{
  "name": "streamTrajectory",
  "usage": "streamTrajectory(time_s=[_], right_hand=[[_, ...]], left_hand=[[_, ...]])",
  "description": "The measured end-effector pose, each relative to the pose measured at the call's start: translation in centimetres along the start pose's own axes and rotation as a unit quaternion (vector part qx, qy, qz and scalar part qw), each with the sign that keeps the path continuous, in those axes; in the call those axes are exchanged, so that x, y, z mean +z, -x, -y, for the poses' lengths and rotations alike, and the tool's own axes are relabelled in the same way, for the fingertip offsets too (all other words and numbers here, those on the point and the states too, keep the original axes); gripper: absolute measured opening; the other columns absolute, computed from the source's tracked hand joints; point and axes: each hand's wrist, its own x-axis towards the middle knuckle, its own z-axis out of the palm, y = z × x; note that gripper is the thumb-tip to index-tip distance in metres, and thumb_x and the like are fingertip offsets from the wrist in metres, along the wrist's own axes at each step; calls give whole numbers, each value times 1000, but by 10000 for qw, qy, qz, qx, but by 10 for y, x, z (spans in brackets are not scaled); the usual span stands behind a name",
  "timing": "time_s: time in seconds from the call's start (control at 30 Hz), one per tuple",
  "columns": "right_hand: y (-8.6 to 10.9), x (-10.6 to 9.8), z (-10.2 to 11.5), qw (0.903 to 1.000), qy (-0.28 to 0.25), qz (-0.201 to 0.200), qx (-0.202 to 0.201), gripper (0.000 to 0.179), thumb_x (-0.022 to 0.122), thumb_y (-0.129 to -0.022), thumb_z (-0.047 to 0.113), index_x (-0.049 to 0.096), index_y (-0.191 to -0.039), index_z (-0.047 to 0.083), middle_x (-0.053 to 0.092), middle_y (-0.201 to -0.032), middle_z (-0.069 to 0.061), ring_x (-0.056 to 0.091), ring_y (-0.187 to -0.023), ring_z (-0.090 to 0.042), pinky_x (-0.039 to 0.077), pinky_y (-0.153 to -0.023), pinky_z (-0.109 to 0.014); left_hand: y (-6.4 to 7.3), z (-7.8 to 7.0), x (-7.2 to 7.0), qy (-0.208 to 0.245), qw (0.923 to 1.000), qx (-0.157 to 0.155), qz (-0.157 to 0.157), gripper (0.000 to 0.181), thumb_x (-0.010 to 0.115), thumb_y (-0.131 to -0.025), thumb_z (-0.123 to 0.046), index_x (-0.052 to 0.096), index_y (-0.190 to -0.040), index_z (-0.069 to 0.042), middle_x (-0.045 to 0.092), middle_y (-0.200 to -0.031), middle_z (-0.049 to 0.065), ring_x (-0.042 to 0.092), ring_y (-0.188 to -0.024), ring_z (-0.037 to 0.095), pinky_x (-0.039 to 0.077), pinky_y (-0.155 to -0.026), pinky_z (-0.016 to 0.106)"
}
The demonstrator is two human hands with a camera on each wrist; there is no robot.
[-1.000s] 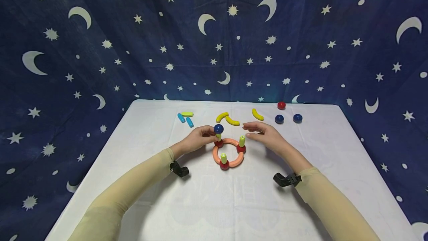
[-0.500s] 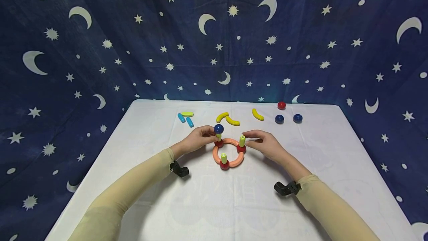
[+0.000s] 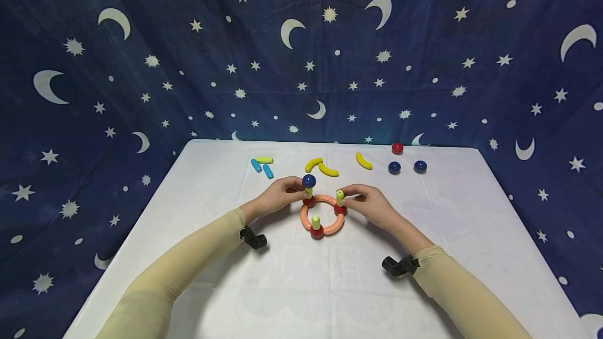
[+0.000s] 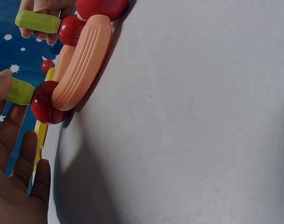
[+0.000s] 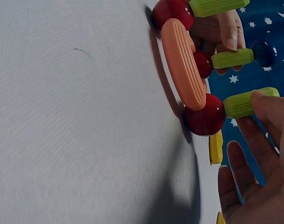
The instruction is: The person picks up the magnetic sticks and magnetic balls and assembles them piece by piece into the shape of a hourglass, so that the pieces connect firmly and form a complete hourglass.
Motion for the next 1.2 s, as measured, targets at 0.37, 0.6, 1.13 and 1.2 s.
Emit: streamTrajectory(time_s=[0.37,0.6,1.13,1.2], right_hand=[[-4,6,6,9999,-29,117,-49,44,79,-92,36,71,-126,9,72,-114,-4,61,-99,-25,48,-84,-39],[-7,8,6,9999,-3,145,-47,43,77,-93,37,70,-127,10,71,-116,-4,61,-102,-25,49,-86,-40],[-13,13,6,9997,-68,236,-97,40,75,-95,34,69,-127,10,72,-113,-5,63,-101,-25,51,-88,-40],[-13,13,6,9996,-48,252,-70,41,74,-96,34,68,-128,10,72,-113,-4,63,-101,-25,51,-88,-40]], left_hand=[[-1,-4,0,-83,9999,27,-56,27,71,-98,-31,70,-122,-18,70,-116,-7,61,-113,12,47,-101,35],[-2,-8,3,-195,9997,138,-20,26,72,-98,-29,72,-122,-19,70,-117,-6,62,-113,14,47,-101,35],[-5,-11,10,-494,9985,217,-16,23,73,-97,-34,73,-118,-24,69,-116,-12,58,-120,11,40,-111,41],[-5,-12,11,-479,9987,197,-16,23,73,-97,-35,74,-118,-25,69,-117,-11,58,-120,10,40,-111,42]])
